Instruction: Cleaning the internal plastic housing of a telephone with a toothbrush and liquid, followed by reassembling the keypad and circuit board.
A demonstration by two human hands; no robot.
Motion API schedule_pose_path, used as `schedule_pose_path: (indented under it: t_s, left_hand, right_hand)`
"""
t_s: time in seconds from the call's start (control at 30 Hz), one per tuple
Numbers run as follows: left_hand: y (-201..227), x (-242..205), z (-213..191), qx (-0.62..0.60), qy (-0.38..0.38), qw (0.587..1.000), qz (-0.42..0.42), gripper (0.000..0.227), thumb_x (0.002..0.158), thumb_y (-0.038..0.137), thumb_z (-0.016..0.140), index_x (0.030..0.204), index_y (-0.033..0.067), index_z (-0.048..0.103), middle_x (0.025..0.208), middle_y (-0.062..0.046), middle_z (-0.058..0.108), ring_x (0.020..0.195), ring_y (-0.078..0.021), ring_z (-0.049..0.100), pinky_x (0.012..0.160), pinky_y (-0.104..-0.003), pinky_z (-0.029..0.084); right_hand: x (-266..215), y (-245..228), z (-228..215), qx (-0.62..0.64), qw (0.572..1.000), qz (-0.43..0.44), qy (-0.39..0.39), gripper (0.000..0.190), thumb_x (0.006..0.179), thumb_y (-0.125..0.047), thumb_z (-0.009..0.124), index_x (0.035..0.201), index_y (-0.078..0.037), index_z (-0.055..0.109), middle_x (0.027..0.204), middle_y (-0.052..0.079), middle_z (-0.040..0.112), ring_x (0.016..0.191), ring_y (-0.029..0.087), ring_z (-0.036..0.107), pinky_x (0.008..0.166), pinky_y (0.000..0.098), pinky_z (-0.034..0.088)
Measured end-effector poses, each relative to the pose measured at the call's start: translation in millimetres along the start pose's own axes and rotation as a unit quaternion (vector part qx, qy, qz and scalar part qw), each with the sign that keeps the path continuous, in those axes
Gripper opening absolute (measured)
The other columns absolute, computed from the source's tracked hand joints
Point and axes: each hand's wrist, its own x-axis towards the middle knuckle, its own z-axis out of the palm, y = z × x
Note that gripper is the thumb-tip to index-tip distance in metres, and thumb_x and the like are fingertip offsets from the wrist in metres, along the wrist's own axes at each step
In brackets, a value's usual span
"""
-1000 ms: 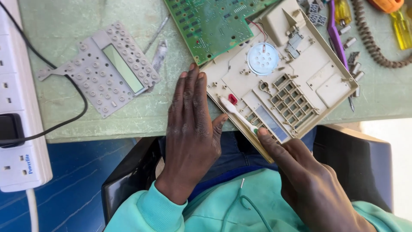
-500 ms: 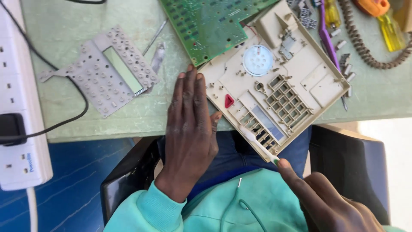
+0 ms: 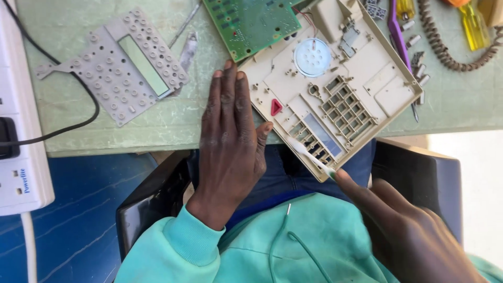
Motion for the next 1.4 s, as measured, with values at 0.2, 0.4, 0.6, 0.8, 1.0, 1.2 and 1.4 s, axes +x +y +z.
schedule_pose_path:
  t_s: [0.2, 0.4, 0.6, 0.8, 1.0, 1.2, 1.4]
  left_hand:
    - [-0.2, 2.1, -3.7, -0.005, 0.008, 1.0, 0.005, 0.062, 0.118, 0.037, 0.027, 0.163, -0.0057, 0.019, 0.172, -0.024, 0.02, 0.163, -0.0419, 0.025, 0.133, -0.052, 0.037]
    - [-1.4, 0.2, 1.2, 0.0, 0.009, 1.0, 0.011, 0.07, 0.119, 0.045, 0.033, 0.165, -0.0033, 0.013, 0.174, -0.022, 0.016, 0.166, -0.0408, 0.021, 0.138, -0.053, 0.039]
    - [-1.3, 3.6, -1.8, 0.031, 0.007, 0.999, 0.019, 0.071, 0.117, 0.044, 0.034, 0.162, -0.0075, 0.018, 0.171, -0.026, 0.022, 0.163, -0.0428, 0.025, 0.135, -0.051, 0.038]
    - [-1.0, 1.2, 0.9, 0.011, 0.009, 1.0, 0.006, 0.074, 0.118, 0.049, 0.035, 0.165, -0.0035, 0.015, 0.174, -0.022, 0.018, 0.166, -0.0405, 0.024, 0.133, -0.051, 0.043]
    - [-0.5, 5.0, -7.9, 0.031, 0.0, 0.999, 0.015, 0.086, 0.111, 0.061, 0.036, 0.161, -0.0078, 0.023, 0.17, -0.027, 0.025, 0.161, -0.0423, 0.03, 0.127, -0.049, 0.046]
    - [-0.2, 4.8, -11.6, 0.021, -0.013, 1.0, 0.008, 0.091, 0.11, 0.064, 0.035, 0.162, -0.0082, 0.019, 0.171, -0.026, 0.021, 0.163, -0.0416, 0.026, 0.125, -0.048, 0.048]
    - [0.7, 6.1, -12.1, 0.024, -0.02, 0.999, -0.009, 0.089, 0.11, 0.064, 0.034, 0.163, -0.0064, 0.021, 0.171, -0.024, 0.023, 0.163, -0.0405, 0.027, 0.123, -0.048, 0.051]
  right_hand:
    - [9.2, -1.5, -18.0, 0.082, 0.996, -0.043, 0.012, 0.067, 0.093, -0.023, 0.058, 0.156, -0.043, 0.049, 0.081, -0.003, 0.06, 0.054, 0.025, 0.059, 0.052, 0.0367, 0.055]
    - [-21.8, 62.9, -20.4, 0.23, 0.956, 0.049, 0.173, 0.056, 0.089, -0.048, 0.049, 0.119, -0.017, 0.083, 0.06, 0.006, 0.067, 0.054, 0.016, 0.059, 0.056, 0.0251, 0.036]
    - [29.0, -1.8, -46.3, 0.207, 0.933, -0.095, 0.279, 0.021, 0.093, -0.002, 0.07, 0.112, 0.003, 0.075, 0.112, 0.014, 0.076, 0.098, 0.018, 0.071, 0.095, 0.0289, 0.057]
    - [42.0, -11.4, -59.4, 0.065, 0.951, -0.126, 0.273, 0.027, 0.097, -0.014, 0.075, 0.123, -0.012, 0.08, 0.076, 0.005, 0.063, 0.061, 0.015, 0.057, 0.056, 0.0296, 0.043]
    - [120.4, 61.2, -66.5, -0.054, 0.894, -0.323, 0.305, 0.022, 0.108, -0.005, 0.077, 0.124, -0.02, 0.08, 0.096, 0.006, 0.072, 0.081, 0.019, 0.056, 0.083, 0.0429, 0.036]
    - [175.4, 53.7, -98.6, -0.046, 0.879, -0.437, 0.184, 0.026, 0.101, -0.019, 0.066, 0.127, -0.017, 0.073, 0.1, 0.005, 0.068, 0.091, 0.019, 0.059, 0.104, 0.0482, 0.047]
    - [178.0, 54.5, -106.4, -0.074, 0.899, -0.375, 0.213, 0.029, 0.101, -0.005, 0.083, 0.126, -0.02, 0.08, 0.097, 0.002, 0.07, 0.09, 0.024, 0.055, 0.084, 0.0448, 0.04]
